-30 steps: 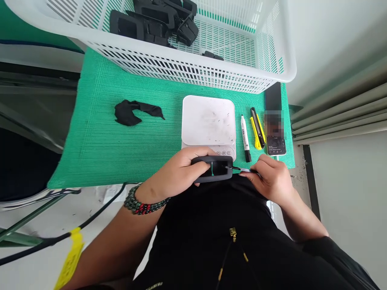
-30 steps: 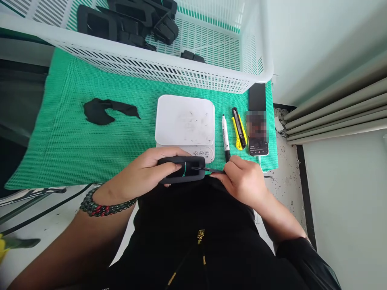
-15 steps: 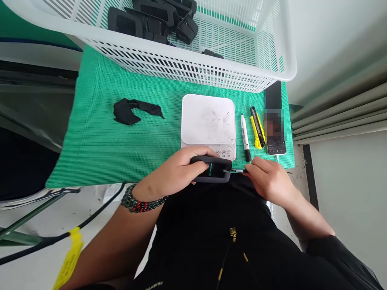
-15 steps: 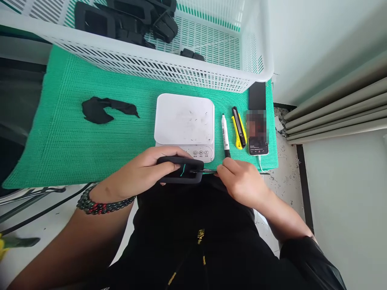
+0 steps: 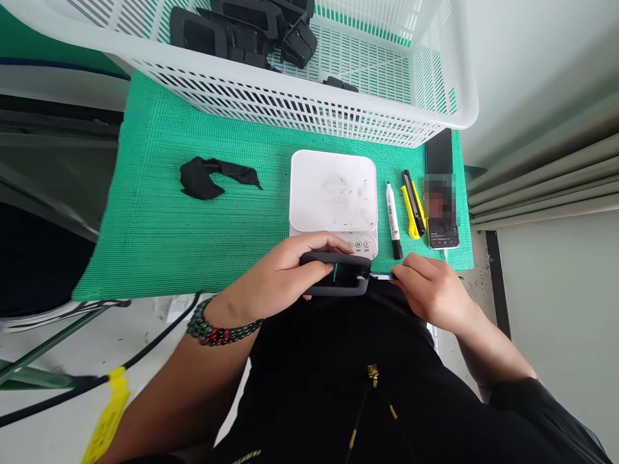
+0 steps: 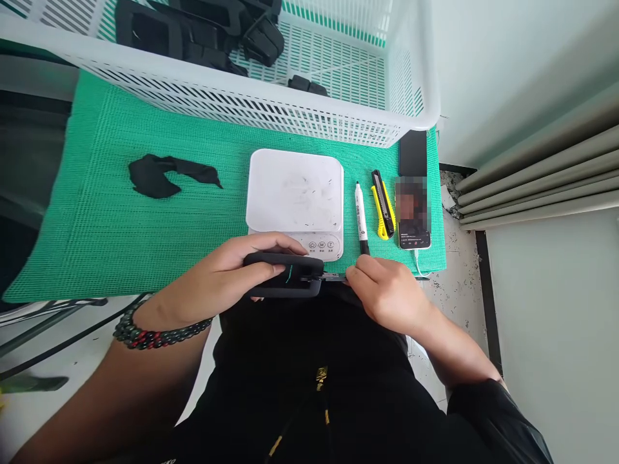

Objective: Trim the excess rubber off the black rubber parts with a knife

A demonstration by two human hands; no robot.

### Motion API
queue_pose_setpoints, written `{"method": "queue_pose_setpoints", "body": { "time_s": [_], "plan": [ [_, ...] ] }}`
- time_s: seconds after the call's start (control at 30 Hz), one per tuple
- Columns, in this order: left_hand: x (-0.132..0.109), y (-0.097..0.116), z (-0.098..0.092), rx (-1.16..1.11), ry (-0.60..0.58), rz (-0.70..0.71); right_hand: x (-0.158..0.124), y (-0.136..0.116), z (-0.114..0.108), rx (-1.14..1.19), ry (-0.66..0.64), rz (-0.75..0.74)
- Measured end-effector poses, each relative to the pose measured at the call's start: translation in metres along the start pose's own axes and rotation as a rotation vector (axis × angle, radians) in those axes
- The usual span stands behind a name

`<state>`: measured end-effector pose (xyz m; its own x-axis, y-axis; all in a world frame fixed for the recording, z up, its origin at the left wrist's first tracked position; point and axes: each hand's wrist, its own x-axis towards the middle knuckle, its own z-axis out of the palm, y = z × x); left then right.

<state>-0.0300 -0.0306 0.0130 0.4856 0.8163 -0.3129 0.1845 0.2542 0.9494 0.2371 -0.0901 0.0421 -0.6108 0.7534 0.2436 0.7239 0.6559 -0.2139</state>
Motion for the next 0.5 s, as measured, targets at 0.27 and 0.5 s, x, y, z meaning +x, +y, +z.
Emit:
{"method": "queue_pose_setpoints", "body": {
  "time_s": [0.27, 0.5],
  "plan": [
    [-0.0002, 0.003, -0.004, 0.002, -0.009, 0.074, -0.0024, 0.0011, 0.0031, 0.048, 0.049, -0.012],
    [-0.0017, 0.0078, -0.0011, -0.084, -0.084, 0.036, -0.0034, 0.002, 0.0066, 0.044, 0.154, -0.039]
  ]
}}
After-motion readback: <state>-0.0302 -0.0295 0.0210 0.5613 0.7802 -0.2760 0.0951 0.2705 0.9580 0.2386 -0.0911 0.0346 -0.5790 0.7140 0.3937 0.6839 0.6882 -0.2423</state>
